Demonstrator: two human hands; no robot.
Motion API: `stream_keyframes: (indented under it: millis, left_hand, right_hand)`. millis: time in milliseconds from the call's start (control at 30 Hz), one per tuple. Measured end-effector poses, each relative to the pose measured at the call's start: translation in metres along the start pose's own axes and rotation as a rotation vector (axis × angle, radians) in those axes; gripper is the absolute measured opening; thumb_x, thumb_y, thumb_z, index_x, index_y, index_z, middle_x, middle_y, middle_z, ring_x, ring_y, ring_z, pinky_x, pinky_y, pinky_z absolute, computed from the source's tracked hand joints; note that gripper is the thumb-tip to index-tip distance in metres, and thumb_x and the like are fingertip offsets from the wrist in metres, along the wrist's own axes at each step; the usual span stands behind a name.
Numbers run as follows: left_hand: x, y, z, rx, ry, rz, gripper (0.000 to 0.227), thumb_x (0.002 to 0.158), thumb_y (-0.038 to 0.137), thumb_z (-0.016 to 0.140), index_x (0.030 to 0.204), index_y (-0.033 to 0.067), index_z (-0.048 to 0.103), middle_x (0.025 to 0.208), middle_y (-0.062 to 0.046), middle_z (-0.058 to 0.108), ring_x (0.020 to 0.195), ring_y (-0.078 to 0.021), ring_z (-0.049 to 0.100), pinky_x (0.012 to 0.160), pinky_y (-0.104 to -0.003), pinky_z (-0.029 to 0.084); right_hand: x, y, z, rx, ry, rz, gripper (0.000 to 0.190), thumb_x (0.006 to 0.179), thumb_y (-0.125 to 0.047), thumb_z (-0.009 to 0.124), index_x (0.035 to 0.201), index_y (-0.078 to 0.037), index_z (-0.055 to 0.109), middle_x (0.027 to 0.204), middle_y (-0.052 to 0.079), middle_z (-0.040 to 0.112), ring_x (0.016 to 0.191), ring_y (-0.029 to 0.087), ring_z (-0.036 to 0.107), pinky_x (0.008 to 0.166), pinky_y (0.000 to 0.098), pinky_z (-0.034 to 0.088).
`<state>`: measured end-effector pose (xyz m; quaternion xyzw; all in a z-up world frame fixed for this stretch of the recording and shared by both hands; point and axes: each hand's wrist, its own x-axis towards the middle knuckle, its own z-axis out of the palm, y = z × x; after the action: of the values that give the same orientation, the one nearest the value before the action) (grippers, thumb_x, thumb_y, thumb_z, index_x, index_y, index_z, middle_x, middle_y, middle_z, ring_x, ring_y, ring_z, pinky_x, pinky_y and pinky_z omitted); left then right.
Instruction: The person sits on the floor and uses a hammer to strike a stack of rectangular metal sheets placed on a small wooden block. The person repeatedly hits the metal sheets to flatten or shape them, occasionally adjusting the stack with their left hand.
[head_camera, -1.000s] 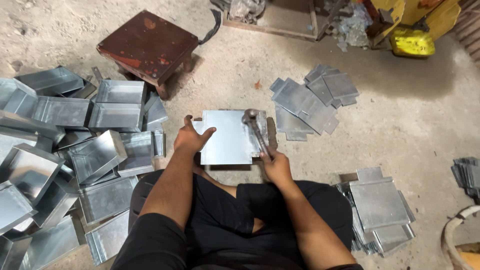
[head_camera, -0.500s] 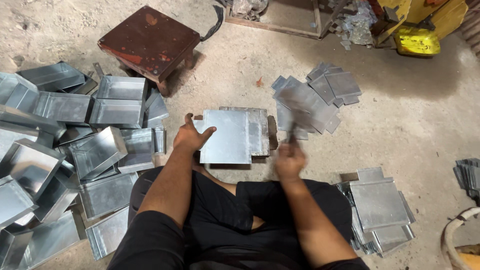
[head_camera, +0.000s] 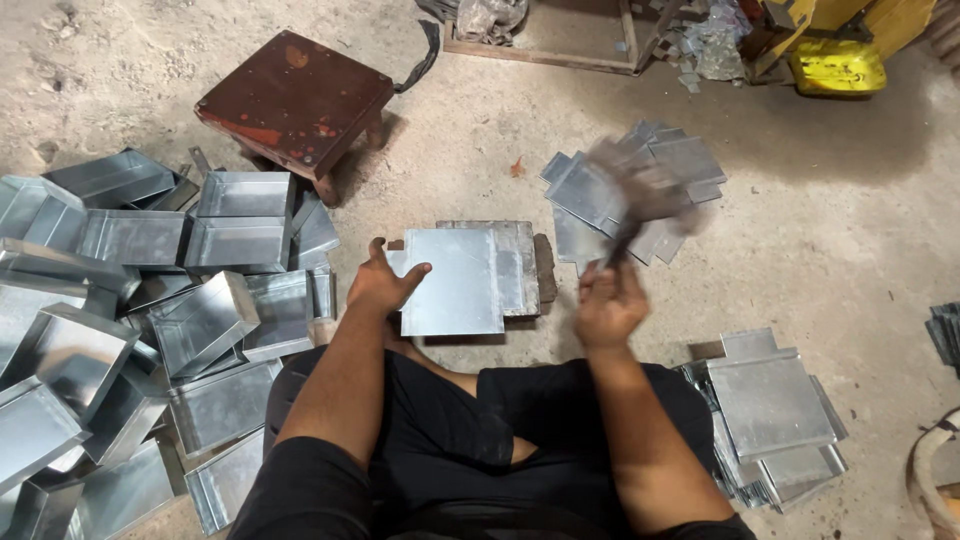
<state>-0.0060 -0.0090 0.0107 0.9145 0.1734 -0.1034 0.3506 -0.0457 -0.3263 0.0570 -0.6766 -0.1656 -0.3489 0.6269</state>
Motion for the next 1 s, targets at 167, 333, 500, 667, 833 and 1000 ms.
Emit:
stream_keyframes:
  millis: [167, 333, 500, 667, 833, 1000]
  left_hand:
    - [-0.003, 0.002, 0.001, 0.011, -0.046, -0.049, 0.115, 0.077, 0.070, 0.072, 0.158, 0.0075, 0.019, 0.126, -0.026, 0.067, 0.118, -0.0373, 0.067, 0.101, -0.044, 0.054]
    - [-0.005, 0.002, -0.001, 0.012, -0.035, 0.000, 0.117, 0.078, 0.070, 0.073, 0.158, 0.0050, 0.018, 0.127, -0.030, 0.065, 0.119, -0.0395, 0.066, 0.102, -0.044, 0.053]
    - [0.001, 0.001, 0.001, 0.031, -0.047, -0.051, 0.115, 0.078, 0.070, 0.072, 0.159, 0.0061, 0.019, 0.130, -0.030, 0.063, 0.121, -0.0400, 0.065, 0.104, -0.044, 0.052]
    - [-0.003, 0.000, 0.003, -0.006, -0.016, -0.010, 0.116, 0.077, 0.069, 0.073, 0.158, 0.0048, 0.019, 0.131, -0.030, 0.064, 0.124, -0.0400, 0.064, 0.106, -0.043, 0.051]
    - [0.000, -0.002, 0.004, 0.014, -0.022, -0.024, 0.118, 0.077, 0.069, 0.074, 0.158, 0.0047, 0.018, 0.132, -0.032, 0.061, 0.125, -0.0414, 0.062, 0.107, -0.043, 0.049]
    - [0.003, -0.003, 0.004, -0.004, -0.019, -0.030, 0.117, 0.077, 0.068, 0.074, 0.158, 0.0030, 0.019, 0.131, -0.033, 0.062, 0.123, -0.0419, 0.064, 0.107, -0.042, 0.051]
  right_hand:
    - [-0.023, 0.017, 0.018, -0.672, -0.362, 0.339, 0.034, 0.100, -0.023, 0.068, 0.126, -0.001, 0.071, 0.075, 0.014, 0.066, 0.063, 0.013, 0.060, 0.060, 0.0291, 0.049]
    - [-0.010, 0.002, 0.012, -0.537, -0.227, 0.417, 0.032, 0.101, -0.021, 0.065, 0.126, -0.003, 0.072, 0.061, 0.013, 0.062, 0.055, 0.015, 0.054, 0.054, 0.0285, 0.044]
    - [-0.025, 0.015, 0.012, -0.271, -0.097, 0.269, 0.032, 0.106, -0.020, 0.057, 0.127, -0.001, 0.072, 0.069, 0.010, 0.064, 0.060, 0.011, 0.057, 0.056, 0.0263, 0.047]
    - [-0.028, 0.041, 0.015, -0.630, -0.307, 0.294, 0.027, 0.105, -0.018, 0.063, 0.124, -0.001, 0.073, 0.085, 0.024, 0.071, 0.075, 0.021, 0.064, 0.071, 0.0343, 0.053]
    - [-0.020, 0.038, 0.013, -0.452, -0.171, 0.341, 0.027, 0.099, -0.016, 0.067, 0.120, 0.001, 0.072, 0.076, 0.017, 0.072, 0.064, 0.018, 0.065, 0.061, 0.0330, 0.052]
    - [-0.023, 0.034, 0.020, -0.360, -0.157, 0.177, 0.031, 0.101, -0.014, 0.060, 0.126, 0.002, 0.068, 0.086, 0.018, 0.074, 0.068, 0.020, 0.068, 0.063, 0.0332, 0.054]
